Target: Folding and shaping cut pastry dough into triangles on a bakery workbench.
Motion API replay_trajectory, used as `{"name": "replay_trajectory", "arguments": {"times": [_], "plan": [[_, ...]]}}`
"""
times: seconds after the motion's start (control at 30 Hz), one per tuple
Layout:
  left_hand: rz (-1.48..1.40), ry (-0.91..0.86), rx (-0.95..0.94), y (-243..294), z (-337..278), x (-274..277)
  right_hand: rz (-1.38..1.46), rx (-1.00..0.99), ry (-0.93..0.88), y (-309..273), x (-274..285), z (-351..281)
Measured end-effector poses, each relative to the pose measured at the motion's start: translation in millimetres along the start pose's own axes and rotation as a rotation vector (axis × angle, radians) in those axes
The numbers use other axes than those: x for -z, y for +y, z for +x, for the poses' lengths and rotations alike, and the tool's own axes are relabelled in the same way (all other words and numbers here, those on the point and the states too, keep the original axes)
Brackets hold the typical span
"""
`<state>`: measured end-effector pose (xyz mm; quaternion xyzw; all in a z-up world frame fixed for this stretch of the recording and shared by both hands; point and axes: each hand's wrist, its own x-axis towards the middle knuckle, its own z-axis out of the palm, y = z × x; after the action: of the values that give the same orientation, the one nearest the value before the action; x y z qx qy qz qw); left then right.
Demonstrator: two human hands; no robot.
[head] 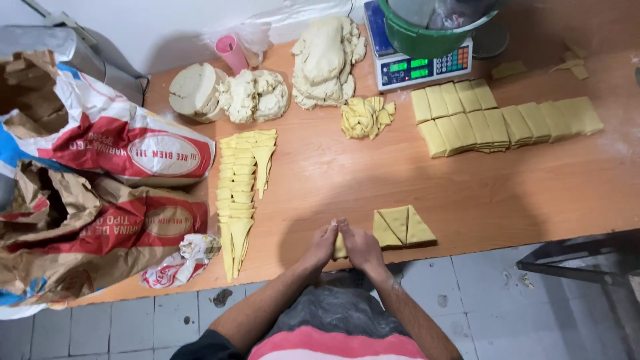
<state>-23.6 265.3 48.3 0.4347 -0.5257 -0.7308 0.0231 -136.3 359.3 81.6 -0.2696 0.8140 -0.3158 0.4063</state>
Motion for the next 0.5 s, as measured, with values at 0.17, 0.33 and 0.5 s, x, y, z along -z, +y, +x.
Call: {"name": "replay_trajectory", "arguments": {"times": [0.17, 0.33, 0.5], "plan": [[0.414, 0.223, -0.241, -26.6, 12.7, 29.5, -0.101, 0.042, -0.042, -10.6, -25.0, 16.4], [0.459, 0.413, -0.412, 39.4, 0.9, 64.9, -0.078, 0.248, -0.107, -55.9, -26.5, 14.1], [0.482, 0.329, -0.367, 52.9, 2.2, 117.0, -0.008, 0.189, -0.224, -98.7, -28.5, 0.6]]}}
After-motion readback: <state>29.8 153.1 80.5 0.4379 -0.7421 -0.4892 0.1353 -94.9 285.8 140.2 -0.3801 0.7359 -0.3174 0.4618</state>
